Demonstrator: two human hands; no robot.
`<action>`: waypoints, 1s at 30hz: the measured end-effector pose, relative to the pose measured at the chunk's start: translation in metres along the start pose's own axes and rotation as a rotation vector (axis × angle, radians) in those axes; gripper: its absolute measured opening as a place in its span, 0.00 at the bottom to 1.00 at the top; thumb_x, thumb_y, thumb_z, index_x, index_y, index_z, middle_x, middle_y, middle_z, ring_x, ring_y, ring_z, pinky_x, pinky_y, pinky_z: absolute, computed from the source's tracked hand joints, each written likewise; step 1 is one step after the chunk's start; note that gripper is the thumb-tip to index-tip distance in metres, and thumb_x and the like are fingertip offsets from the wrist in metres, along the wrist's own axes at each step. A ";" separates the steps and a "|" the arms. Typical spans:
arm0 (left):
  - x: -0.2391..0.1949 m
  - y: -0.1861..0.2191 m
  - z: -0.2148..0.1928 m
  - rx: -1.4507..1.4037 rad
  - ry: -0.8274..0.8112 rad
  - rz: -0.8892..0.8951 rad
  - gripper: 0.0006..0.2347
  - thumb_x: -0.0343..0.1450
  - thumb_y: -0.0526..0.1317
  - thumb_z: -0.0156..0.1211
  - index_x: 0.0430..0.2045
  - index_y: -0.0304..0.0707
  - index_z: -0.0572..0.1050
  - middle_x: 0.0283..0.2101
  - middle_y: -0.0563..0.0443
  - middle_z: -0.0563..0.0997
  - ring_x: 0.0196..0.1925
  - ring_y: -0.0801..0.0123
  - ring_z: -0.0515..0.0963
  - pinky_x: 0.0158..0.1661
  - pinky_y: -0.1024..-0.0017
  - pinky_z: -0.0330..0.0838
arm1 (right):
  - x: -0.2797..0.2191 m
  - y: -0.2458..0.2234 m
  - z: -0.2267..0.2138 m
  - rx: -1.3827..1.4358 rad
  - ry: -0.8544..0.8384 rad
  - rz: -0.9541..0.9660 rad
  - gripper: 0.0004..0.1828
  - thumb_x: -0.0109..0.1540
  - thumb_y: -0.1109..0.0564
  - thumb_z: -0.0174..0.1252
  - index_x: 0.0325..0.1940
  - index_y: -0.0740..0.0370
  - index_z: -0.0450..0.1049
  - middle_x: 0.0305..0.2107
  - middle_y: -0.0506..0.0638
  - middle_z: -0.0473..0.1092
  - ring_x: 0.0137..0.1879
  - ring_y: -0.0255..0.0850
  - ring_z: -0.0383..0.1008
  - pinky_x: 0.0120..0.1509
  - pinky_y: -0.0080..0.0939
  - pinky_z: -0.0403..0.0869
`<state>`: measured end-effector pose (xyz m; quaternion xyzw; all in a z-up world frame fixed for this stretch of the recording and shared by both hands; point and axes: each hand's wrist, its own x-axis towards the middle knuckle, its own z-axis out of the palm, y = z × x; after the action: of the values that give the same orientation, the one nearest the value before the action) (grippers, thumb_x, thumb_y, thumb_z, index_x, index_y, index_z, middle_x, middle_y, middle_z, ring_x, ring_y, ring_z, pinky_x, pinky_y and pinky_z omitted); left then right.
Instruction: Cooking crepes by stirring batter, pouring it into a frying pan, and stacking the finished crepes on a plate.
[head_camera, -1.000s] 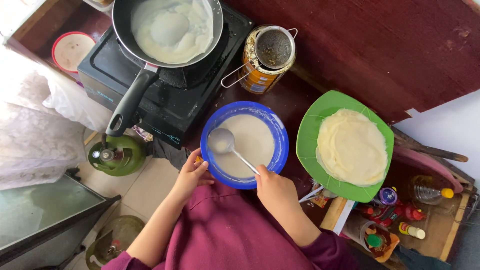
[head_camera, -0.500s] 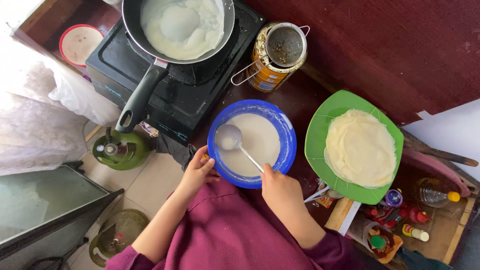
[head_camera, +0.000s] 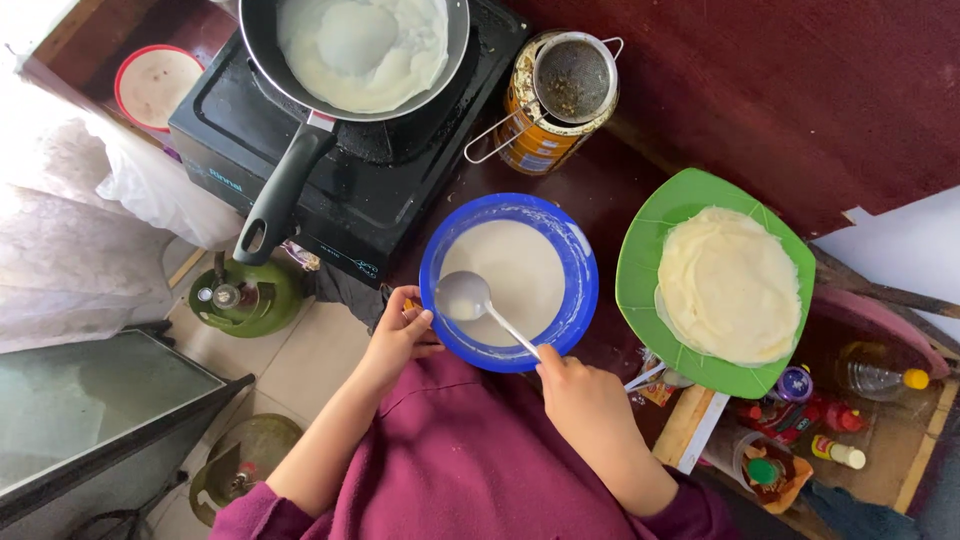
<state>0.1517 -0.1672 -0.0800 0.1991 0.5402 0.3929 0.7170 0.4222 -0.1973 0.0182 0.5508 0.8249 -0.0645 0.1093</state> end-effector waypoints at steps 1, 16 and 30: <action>0.000 0.001 0.000 0.003 -0.006 -0.004 0.07 0.77 0.37 0.48 0.48 0.46 0.63 0.36 0.44 0.79 0.33 0.60 0.84 0.38 0.60 0.83 | 0.005 -0.002 0.001 0.006 0.037 0.006 0.04 0.67 0.51 0.53 0.43 0.51 0.68 0.18 0.47 0.72 0.20 0.49 0.76 0.18 0.51 0.70; 0.003 0.006 -0.005 0.014 -0.043 -0.056 0.04 0.77 0.36 0.48 0.44 0.44 0.63 0.36 0.43 0.79 0.34 0.58 0.85 0.39 0.60 0.84 | -0.012 0.021 0.000 0.048 -0.005 -0.027 0.09 0.67 0.48 0.54 0.49 0.48 0.68 0.17 0.45 0.71 0.20 0.48 0.75 0.17 0.51 0.69; 0.019 0.002 -0.027 0.086 -0.160 -0.244 0.07 0.76 0.38 0.51 0.45 0.47 0.61 0.41 0.44 0.78 0.35 0.56 0.84 0.43 0.59 0.84 | -0.016 0.018 -0.035 0.138 -0.305 0.115 0.08 0.67 0.45 0.50 0.48 0.44 0.66 0.19 0.45 0.74 0.25 0.53 0.78 0.23 0.57 0.72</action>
<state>0.1282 -0.1548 -0.0990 0.1933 0.5179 0.2624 0.7910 0.4409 -0.1968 0.0565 0.5872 0.7595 -0.1972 0.1985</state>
